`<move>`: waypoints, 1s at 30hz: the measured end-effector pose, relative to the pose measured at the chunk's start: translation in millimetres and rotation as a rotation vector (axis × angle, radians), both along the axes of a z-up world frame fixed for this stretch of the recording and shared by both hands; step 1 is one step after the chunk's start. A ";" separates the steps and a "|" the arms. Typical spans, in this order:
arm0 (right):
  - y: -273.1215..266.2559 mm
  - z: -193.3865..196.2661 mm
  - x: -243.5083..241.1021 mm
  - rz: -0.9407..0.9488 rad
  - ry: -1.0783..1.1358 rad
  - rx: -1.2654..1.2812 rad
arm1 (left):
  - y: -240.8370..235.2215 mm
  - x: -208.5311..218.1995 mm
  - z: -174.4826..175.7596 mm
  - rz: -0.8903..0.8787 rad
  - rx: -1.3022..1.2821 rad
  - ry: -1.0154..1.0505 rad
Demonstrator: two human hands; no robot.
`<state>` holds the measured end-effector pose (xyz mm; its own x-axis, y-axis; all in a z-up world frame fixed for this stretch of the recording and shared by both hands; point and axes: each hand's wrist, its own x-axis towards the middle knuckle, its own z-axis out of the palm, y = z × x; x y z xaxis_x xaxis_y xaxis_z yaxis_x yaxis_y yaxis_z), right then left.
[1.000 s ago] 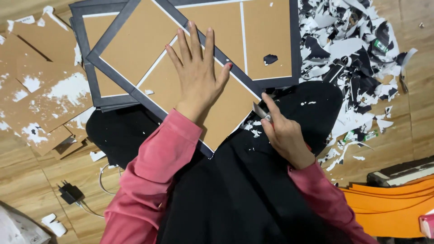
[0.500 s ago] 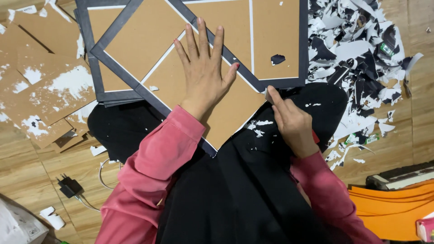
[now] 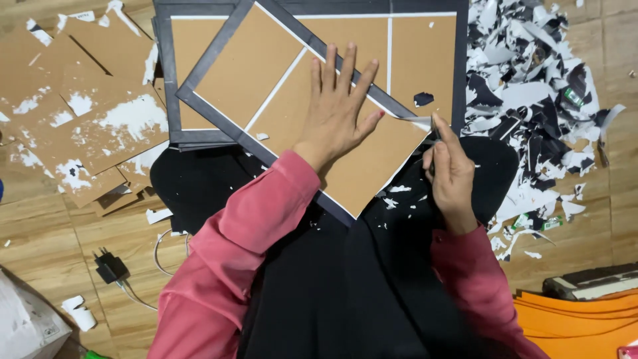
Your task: Trimming the edges of printed cardboard sheets using scissors and a utility knife
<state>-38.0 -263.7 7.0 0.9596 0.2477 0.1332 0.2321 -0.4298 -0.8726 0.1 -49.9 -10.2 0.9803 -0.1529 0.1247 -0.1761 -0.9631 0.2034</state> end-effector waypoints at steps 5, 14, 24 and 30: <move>-13.8 14.3 -17.7 0.113 0.396 0.163 | 4.4 -5.7 -0.5 -0.212 -0.039 -0.015; -13.0 -9.3 -52.2 -0.008 0.584 0.349 | 22.8 -140.2 -1.6 0.646 -0.780 -0.299; -1.7 -4.6 -59.6 0.153 0.323 -0.162 | 25.8 -133.5 -43.9 0.908 -1.382 -0.133; 2.4 -4.2 -57.2 0.129 0.177 -0.483 | 33.9 -131.7 -33.3 0.797 -1.342 -0.033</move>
